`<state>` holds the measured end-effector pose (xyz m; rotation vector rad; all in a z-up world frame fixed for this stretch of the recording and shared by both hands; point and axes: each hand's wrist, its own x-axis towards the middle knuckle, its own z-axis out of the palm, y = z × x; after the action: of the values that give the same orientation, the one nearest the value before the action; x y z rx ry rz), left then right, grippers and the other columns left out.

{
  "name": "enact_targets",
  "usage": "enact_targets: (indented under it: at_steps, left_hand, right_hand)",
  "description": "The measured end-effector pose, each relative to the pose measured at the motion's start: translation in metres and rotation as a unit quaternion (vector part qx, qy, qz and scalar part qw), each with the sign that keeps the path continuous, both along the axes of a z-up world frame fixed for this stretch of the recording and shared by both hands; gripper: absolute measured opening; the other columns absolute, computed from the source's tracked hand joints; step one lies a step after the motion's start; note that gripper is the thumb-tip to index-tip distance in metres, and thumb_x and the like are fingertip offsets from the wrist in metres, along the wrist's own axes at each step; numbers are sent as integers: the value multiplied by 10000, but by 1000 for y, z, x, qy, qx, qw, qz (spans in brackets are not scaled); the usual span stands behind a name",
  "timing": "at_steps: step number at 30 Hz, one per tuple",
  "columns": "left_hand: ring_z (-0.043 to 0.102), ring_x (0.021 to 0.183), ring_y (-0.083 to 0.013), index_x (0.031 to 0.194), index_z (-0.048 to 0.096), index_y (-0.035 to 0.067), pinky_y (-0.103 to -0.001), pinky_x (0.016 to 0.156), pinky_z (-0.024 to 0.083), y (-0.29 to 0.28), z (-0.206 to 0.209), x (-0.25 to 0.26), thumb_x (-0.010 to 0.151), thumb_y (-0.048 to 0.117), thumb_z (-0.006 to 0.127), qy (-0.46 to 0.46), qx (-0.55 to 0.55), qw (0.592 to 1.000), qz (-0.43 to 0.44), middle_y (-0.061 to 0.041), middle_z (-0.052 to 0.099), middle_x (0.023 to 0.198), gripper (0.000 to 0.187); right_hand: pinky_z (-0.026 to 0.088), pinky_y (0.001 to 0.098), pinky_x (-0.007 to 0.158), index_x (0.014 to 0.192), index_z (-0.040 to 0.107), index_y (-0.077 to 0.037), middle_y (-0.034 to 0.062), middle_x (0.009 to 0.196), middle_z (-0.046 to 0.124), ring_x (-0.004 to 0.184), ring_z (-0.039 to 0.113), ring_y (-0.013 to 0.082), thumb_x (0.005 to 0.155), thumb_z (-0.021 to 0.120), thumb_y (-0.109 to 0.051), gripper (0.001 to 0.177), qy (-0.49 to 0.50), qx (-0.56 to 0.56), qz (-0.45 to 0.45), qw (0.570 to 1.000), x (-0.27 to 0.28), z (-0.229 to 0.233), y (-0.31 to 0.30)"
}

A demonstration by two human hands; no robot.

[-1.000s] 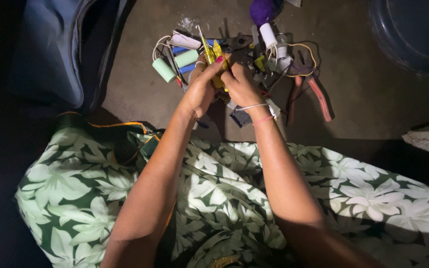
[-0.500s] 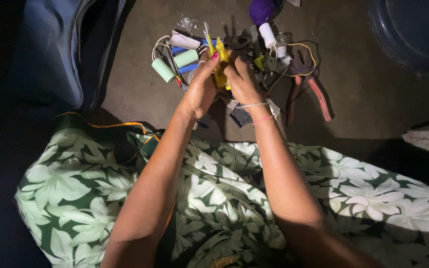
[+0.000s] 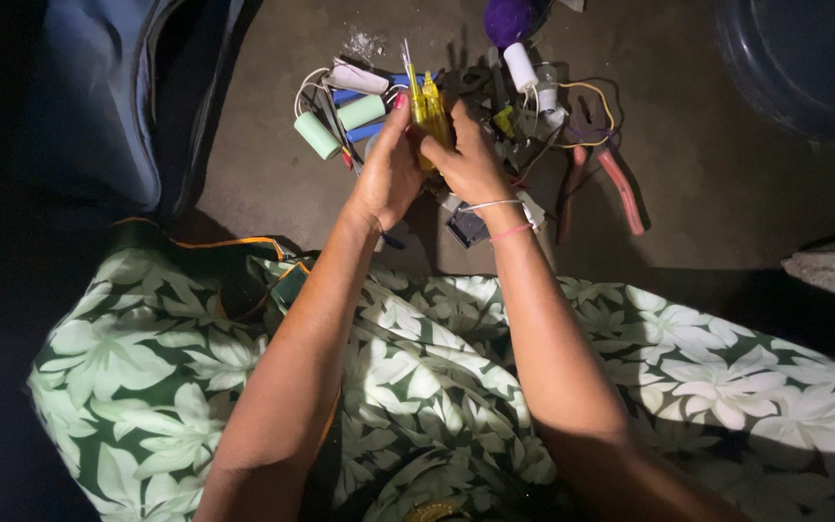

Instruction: The person sits on the floor and uses pliers and a screwdriver to strip and manipulate wires connected to a small black electronic component. They also handle tape and other small parts while working.

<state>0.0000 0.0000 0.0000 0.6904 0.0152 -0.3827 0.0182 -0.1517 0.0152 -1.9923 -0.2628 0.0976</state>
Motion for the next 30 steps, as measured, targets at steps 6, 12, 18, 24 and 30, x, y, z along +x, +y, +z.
enact_targets:
  at_steps: [6,12,18,24,30]
  left_hand:
    - [518,1354,-246,1468,506,68,-447,1167,390,0,2,-1,992,587,569,-34,-20,999,-9,-92,553,1470,707]
    - [489,1380,-251,1530,431,96,-464,1175,381,1,3,-2,995,578,552,-45,-21,999,-19,-95,498,1521,730]
    - [360,1501,-233,1589,344,95,-445,1252,279,-3,1,-1,1009,563,553,-57,-47,997,-11,-59,385,1629,774]
    - [388,1483,-256,1575,365,46,-451,1265,276,-5,5,-2,1040,566,561,-84,-69,994,-6,-112,423,1592,771]
    - [375,1483,-256,1571,352,65,-454,1249,281,-3,11,-4,1002,594,549,-58,-53,997,-7,-98,399,1602,801]
  right_hand:
    - [536,351,952,1323,543,0,122,1144,702,1061,652,195,887,636,-83,454,16,48,4,999,-2,2,2]
    - [533,376,870,1261,559,16,169,1083,708,1004,690,266,899,610,-191,420,34,-65,-56,996,1,-7,1]
    - [511,420,897,1273,550,54,246,1115,685,1062,665,386,959,577,-215,414,-33,-74,-69,994,6,-24,-7]
    - [512,407,919,1312,535,20,215,1155,691,1085,673,353,938,590,-204,439,6,-42,-67,997,4,-18,-5]
    - [541,379,934,1322,516,-3,170,1132,706,1071,704,280,890,638,-92,457,-36,-7,-41,998,2,-9,0]
